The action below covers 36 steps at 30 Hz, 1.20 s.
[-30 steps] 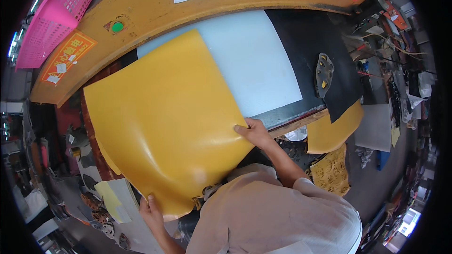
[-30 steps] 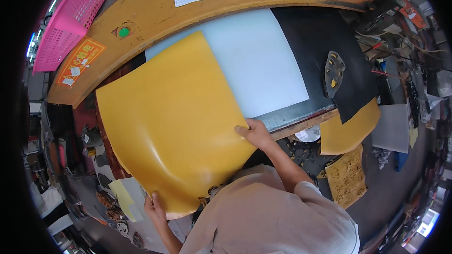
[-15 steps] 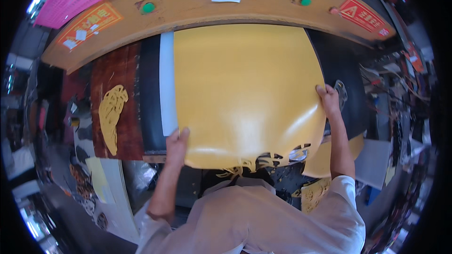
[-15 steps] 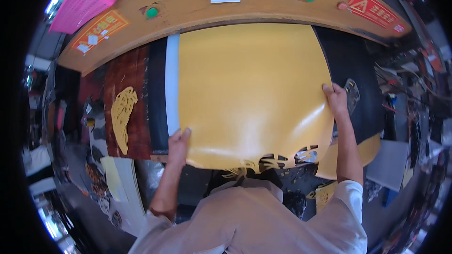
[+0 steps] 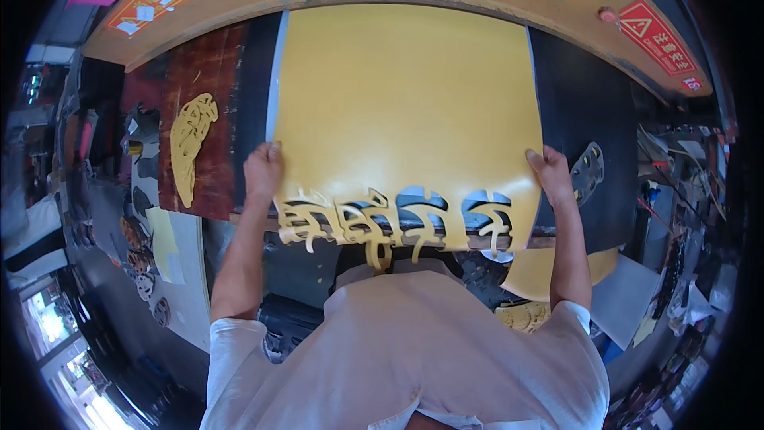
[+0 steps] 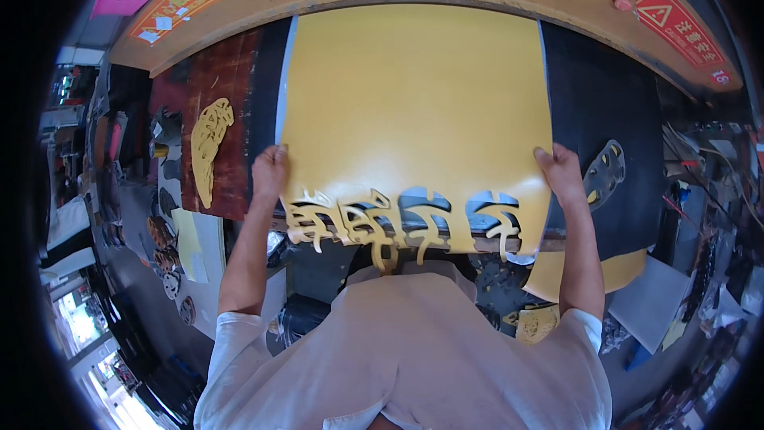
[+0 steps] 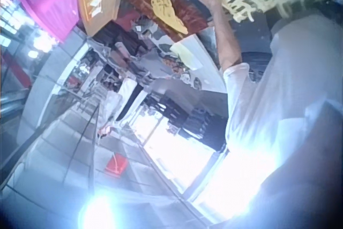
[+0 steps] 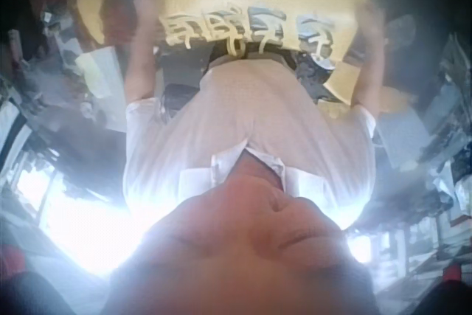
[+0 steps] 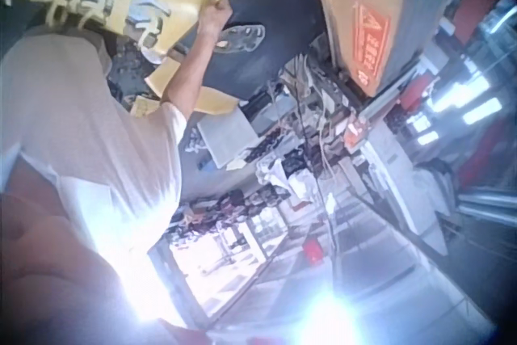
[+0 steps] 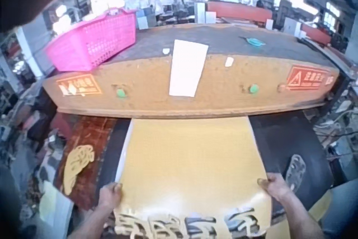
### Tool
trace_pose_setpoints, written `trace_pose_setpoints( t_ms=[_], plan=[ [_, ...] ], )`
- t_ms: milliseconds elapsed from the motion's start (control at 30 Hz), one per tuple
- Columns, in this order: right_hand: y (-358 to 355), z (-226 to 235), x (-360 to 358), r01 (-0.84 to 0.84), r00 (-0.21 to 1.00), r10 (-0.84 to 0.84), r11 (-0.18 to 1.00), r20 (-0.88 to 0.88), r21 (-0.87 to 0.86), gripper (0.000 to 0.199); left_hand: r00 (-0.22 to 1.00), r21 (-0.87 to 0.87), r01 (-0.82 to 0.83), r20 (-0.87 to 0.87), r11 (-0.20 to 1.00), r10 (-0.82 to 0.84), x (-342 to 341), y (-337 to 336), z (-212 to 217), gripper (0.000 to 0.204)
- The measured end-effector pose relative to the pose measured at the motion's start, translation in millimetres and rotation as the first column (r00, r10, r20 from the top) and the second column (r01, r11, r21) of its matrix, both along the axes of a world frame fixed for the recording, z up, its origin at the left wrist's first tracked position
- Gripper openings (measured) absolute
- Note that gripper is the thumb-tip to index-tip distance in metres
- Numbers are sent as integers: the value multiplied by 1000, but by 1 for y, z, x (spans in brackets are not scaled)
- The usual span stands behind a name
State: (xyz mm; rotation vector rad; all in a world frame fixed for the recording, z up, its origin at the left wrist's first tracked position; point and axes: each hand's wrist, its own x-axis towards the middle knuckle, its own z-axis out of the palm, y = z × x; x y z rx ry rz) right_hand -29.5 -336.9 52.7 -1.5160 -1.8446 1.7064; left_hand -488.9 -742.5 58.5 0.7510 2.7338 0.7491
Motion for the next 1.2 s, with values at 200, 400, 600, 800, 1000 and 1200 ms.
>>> trace_pose_setpoints(
  t_ms=[200, 400, 600, 800, 1000, 1200],
  plan=[
    [-2, -14, -23, 22, 1000, -21, 998, -16, 67, 28, 993, 13, -100, -56, 995, 101, -31, 28, -6, 34],
    [-18, -13, -7, -106, 975, 48, 960, 218, 261, 32, 985, -61, 13, -169, 998, -23, -17, 11, -12, 32],
    [25, 29, 54, -87, 855, -225, 825, 466, 559, 63, 926, -68, 75, -365, 995, -94, 7, 16, -34, 59],
    [65, -21, 93, -44, 548, -349, 895, 760, 443, 104, 909, -103, -86, -414, 991, 36, 28, 20, -57, 60],
    [94, -65, 115, 115, 625, -544, 773, 559, 623, 92, 893, 1, -61, -446, 998, 55, 28, 23, -52, 63],
    [52, 25, 59, 95, 936, -300, 721, 186, 686, 75, 908, -5, -86, -413, 996, 76, 31, 20, -58, 59]
  ],
)
